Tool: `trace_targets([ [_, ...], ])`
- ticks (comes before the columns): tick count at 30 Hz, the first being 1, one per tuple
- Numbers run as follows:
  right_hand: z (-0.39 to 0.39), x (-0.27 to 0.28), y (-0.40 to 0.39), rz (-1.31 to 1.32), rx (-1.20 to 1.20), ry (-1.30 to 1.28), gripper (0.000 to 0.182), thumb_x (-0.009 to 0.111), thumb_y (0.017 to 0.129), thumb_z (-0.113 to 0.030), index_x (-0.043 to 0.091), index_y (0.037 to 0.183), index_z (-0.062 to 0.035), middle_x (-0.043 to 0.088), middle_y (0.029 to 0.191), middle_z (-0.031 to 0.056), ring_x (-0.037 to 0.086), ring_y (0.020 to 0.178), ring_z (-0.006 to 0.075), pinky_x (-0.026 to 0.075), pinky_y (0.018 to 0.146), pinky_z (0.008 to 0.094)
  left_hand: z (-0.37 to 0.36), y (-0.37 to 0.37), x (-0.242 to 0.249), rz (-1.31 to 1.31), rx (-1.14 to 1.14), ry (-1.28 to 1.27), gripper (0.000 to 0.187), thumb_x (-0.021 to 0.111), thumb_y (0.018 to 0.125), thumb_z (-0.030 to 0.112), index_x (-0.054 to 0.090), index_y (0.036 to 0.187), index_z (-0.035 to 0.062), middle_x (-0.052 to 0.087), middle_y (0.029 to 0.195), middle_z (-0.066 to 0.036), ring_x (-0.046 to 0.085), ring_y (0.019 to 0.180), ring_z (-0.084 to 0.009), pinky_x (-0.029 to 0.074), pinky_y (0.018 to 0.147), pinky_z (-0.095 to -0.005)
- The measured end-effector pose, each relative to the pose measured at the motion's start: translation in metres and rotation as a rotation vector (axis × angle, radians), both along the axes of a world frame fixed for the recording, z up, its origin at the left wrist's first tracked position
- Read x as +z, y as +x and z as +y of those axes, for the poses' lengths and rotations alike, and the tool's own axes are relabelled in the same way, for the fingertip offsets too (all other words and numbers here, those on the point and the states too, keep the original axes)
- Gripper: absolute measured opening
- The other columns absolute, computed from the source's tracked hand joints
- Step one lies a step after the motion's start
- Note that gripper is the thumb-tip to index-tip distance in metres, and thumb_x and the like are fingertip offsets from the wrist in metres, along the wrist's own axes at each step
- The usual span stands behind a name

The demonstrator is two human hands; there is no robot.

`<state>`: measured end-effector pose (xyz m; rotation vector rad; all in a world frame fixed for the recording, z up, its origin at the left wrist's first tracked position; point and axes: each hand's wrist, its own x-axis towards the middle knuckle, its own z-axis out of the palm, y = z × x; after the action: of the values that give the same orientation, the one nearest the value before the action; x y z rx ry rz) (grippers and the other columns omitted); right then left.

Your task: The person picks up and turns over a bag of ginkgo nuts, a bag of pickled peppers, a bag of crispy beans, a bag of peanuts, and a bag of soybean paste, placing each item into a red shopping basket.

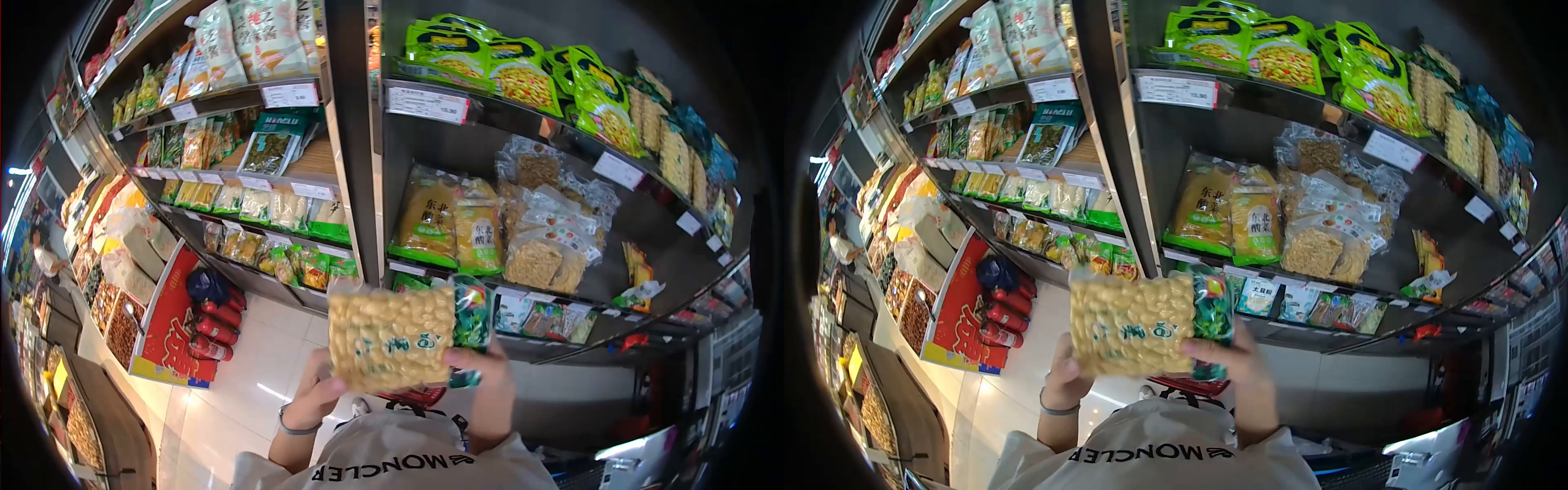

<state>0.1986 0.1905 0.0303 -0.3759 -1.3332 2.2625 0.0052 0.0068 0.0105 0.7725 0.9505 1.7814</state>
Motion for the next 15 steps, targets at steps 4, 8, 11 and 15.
trace_targets([
  [4,0.043,0.043,0.008,-0.326,0.366,0.158,0.072,0.085,0.078,-0.026,0.054,0.133,0.0076,0.066,0.125,0.0159,0.06,0.116,0.0249,0.043,0.103,0.0325,-0.01,-0.006,-0.006,-0.267,-0.191,-0.007,0.095,0.068,0.081,0.055,0.043,0.141,-0.0134,0.055,0.138,-0.024,0.056,0.127,-0.0286,0.045,0.104,-0.0397],
  [8,0.051,0.058,-0.01,-0.672,0.46,0.438,0.076,0.088,0.068,-0.041,0.062,0.122,0.006,0.066,0.115,0.0136,0.058,0.109,0.0207,0.042,0.093,0.0284,-0.001,-0.012,-0.005,-0.266,-0.444,-0.103,0.085,0.07,0.086,0.052,0.049,0.136,-0.0133,0.063,0.129,-0.019,0.063,0.116,-0.0238,0.048,0.099,-0.0346],
  [11,0.045,0.034,-0.016,-0.612,0.364,0.346,0.067,0.081,0.075,-0.047,0.065,0.116,0.004,0.066,0.106,0.0117,0.059,0.1,0.0196,0.044,0.088,0.0299,-0.008,0.002,0.007,0.054,-0.324,-0.296,0.039,0.063,0.099,0.02,0.061,0.125,-0.0087,0.069,0.111,-0.008,0.063,0.1,-0.0109,0.049,0.089,-0.0262],
  [15,0.031,-0.007,0.001,-0.315,0.268,-0.141,0.067,0.073,0.084,-0.052,0.059,0.123,0.0005,0.063,0.103,0.0065,0.058,0.095,0.0175,0.046,0.081,0.0307,-0.021,0.021,0.013,0.098,-0.122,-0.288,0.041,0.063,0.1,0.025,0.06,0.126,-0.0069,0.069,0.112,-0.008,0.062,0.099,-0.0104,0.05,0.085,-0.0252],
])
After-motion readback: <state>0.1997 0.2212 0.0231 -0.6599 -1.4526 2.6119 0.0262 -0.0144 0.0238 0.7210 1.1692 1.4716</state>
